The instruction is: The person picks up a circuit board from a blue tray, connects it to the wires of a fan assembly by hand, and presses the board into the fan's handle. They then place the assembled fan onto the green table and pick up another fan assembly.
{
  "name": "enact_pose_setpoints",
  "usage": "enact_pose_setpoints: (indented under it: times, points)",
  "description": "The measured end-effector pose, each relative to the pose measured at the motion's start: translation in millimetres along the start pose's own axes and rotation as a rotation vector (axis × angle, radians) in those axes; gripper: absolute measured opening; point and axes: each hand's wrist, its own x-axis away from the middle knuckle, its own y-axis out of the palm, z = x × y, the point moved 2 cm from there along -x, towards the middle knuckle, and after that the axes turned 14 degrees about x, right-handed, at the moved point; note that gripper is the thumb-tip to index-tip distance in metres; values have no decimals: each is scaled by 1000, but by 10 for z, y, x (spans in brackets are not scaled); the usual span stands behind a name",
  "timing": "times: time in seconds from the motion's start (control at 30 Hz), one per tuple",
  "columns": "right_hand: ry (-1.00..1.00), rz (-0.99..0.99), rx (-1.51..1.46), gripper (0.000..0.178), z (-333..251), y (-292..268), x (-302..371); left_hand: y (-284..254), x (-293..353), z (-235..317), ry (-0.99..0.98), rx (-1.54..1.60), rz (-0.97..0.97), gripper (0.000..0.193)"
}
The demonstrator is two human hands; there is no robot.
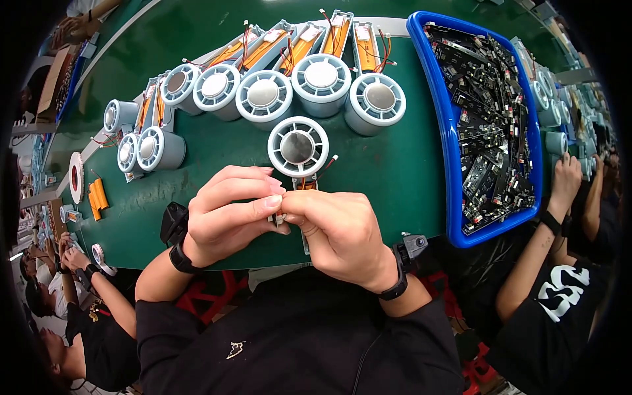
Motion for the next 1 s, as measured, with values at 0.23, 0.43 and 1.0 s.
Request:
enact_pose_setpoints:
  times: [0.23, 0.43, 1.0]
  points:
    - [-78, 140, 62, 19, -64, 50, 22, -11, -20, -8, -7, -29, -29, 46]
    - [-42, 127, 206, 18, -141, 17, 33, -8, -23, -20, 2, -44, -34, 44]
    - [4, 208, 405, 20, -327, 160, 70, -9, 37, 55, 56, -162, 19, 46]
